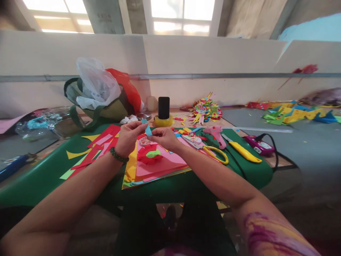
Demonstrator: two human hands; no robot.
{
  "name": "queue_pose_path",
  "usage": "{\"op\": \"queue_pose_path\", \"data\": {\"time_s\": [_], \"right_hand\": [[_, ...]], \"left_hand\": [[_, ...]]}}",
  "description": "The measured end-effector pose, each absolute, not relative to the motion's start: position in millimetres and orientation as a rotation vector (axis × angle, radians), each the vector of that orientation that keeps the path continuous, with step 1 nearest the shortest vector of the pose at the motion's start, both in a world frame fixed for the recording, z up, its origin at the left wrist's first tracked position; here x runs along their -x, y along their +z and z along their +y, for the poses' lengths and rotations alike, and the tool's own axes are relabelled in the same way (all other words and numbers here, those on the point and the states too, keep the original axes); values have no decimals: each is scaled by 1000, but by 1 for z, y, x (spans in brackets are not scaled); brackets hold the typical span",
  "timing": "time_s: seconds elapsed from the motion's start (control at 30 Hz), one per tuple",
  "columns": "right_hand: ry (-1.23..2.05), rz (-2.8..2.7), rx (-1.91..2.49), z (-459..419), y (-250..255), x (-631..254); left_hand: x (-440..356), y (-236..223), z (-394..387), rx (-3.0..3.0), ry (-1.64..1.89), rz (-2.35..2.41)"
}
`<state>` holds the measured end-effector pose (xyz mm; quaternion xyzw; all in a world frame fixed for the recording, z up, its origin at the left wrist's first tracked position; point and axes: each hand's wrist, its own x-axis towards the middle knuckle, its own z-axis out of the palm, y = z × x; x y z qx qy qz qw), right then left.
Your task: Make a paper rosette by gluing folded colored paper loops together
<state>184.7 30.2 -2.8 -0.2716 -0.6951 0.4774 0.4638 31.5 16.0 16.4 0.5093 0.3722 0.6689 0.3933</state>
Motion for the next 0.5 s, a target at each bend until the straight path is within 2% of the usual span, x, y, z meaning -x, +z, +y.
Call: {"op": "queue_pose_path", "data": {"time_s": [0.23, 0.5], "right_hand": [[1339, -1430, 628, 30, -2, -181], [1317, -1489, 688, 35, -5, -179]], "left_hand": [[-29, 18, 19, -1316, 1728, 947], [-32, 21, 11, -1364, 1677, 952]]}}
